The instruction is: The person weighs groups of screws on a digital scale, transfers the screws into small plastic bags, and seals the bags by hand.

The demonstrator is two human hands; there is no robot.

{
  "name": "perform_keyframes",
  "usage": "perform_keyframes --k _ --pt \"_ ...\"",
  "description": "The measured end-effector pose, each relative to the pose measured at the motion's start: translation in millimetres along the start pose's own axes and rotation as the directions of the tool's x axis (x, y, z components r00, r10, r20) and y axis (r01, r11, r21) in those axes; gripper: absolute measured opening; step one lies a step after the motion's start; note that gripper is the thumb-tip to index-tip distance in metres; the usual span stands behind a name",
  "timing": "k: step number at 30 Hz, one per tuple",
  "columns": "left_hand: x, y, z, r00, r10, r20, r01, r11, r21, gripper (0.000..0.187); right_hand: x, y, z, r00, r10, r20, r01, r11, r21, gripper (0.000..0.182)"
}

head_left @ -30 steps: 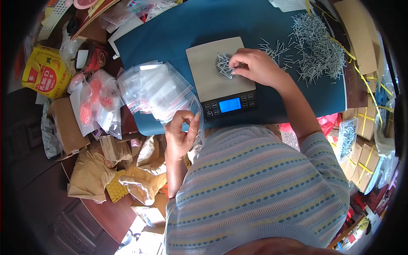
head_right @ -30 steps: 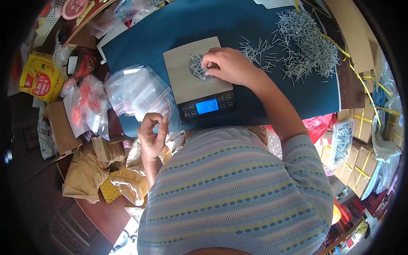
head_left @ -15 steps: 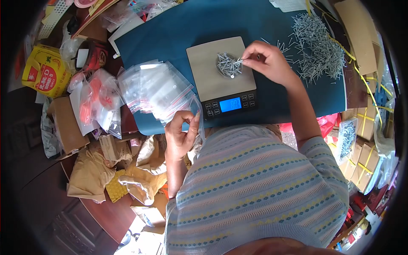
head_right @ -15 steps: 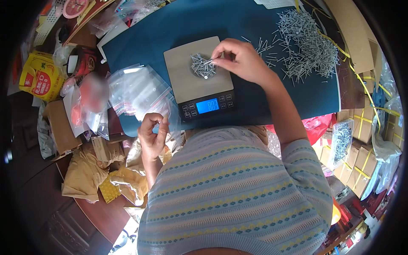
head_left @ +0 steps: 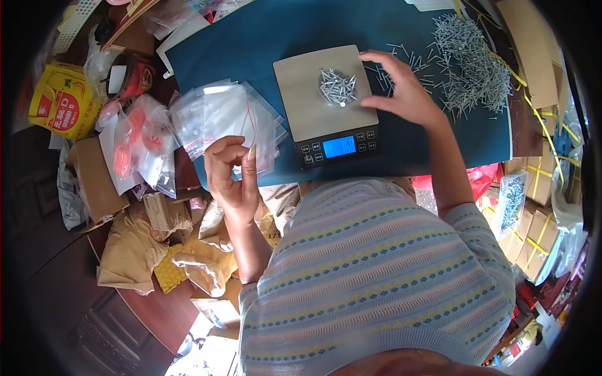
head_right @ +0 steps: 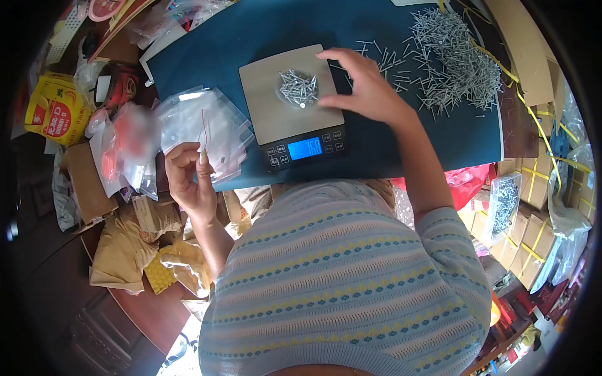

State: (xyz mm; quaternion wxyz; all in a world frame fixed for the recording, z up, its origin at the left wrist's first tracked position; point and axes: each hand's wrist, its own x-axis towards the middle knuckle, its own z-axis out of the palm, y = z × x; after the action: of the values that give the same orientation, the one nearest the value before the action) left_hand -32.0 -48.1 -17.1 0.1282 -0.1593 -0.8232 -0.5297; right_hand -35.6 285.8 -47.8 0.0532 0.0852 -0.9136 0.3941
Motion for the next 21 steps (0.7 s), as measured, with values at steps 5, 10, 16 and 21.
perform_keyframes --k 5,10,16,21 --pt "3.3 4.3 0.8 0.999 0.040 0.015 -0.040 0.999 0.023 0.008 -1.7 -15.0 25.0 0.999 -0.001 0.037 0.005 0.994 -0.106 0.098" --pt "8.8 10.8 12.6 0.992 0.085 0.089 -0.085 0.996 -0.004 0.009 -3.7 -1.0 66.2 0.993 -0.085 -0.082 0.065 0.973 -0.222 0.086" --pt "15.9 11.7 33.4 0.946 0.091 0.311 -0.100 0.995 0.015 0.012 11.7 -9.4 50.5 0.998 0.039 -0.052 -0.003 0.830 0.558 0.067" --pt "21.3 18.0 60.3 0.896 0.194 0.400 -0.233 0.971 0.050 0.012 27.9 -43.4 15.7 0.978 -0.191 0.088 0.103 0.800 0.591 0.055"
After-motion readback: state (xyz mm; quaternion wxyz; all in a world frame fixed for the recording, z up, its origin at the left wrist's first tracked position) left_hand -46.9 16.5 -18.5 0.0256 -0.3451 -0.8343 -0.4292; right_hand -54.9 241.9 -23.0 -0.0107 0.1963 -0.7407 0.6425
